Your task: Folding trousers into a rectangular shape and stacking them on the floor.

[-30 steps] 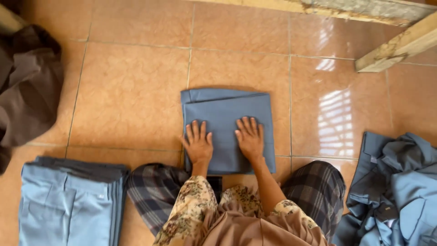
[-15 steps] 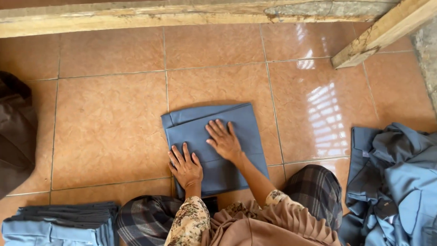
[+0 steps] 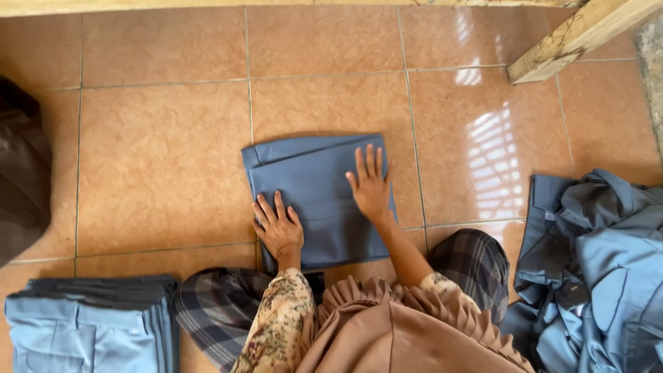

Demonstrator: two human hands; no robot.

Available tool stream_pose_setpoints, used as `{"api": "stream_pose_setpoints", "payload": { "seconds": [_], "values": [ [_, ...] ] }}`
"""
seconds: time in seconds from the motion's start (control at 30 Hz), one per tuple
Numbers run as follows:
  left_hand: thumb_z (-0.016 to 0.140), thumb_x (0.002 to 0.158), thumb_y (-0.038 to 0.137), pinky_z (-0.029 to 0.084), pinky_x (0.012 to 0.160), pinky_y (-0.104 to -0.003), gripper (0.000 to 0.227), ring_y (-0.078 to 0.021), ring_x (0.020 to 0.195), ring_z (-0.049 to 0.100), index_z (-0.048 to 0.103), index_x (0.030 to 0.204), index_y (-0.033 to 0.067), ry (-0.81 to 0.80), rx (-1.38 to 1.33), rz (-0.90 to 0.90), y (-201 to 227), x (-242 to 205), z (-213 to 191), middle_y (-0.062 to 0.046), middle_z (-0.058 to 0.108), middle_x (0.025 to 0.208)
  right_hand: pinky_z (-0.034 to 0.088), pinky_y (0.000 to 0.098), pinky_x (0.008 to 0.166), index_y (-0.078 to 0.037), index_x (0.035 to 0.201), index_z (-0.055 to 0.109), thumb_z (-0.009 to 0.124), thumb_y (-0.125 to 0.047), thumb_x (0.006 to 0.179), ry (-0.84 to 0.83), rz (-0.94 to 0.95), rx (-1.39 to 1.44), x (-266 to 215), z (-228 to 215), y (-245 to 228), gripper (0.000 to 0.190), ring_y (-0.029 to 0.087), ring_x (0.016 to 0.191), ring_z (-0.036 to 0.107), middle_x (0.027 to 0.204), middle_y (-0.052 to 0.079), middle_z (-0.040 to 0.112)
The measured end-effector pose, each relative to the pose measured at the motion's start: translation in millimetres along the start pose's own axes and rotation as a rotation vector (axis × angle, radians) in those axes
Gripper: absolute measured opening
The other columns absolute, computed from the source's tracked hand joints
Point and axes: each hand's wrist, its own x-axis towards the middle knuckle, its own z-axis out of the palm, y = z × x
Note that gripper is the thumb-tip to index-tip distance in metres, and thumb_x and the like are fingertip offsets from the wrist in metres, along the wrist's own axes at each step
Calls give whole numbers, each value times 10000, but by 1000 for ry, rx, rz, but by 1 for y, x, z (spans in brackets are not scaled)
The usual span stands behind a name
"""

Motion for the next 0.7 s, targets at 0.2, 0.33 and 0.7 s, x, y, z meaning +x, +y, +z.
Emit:
{"api": "stream_pose_setpoints", "payload": {
  "seconds": [0.2,0.33,0.7],
  "values": [
    [425,1031,404,317,1116,-560,535,-343,1536,251,411,1552,285,0,-17,-2,-2,-1,5,-150,309,1646,13,615,1220,-303,1619,302,327,-555,1072,-278,110,99,-131,-42,-27,603,287,1574,125,1703,76,210],
    [419,1047,375,324,1113,-577,536,-368,1532,242,383,1570,261,-51,-79,1,-9,2,9,-180,289,1646,17,557,1238,-362,1612,299,320,-564,1072,-276,42,82,-126,-41,-10,577,233,1579,124,1711,17,200],
    [783,863,175,456,1089,-536,1034,-479,1341,499,84,1615,45,-331,-761,-438,-40,-34,-16,-368,392,1488,28,606,1238,-361,1645,153,287,-593,1067,-580,-13,177,-90,-55,14,637,259,1586,31,1733,25,46]
  ]
}}
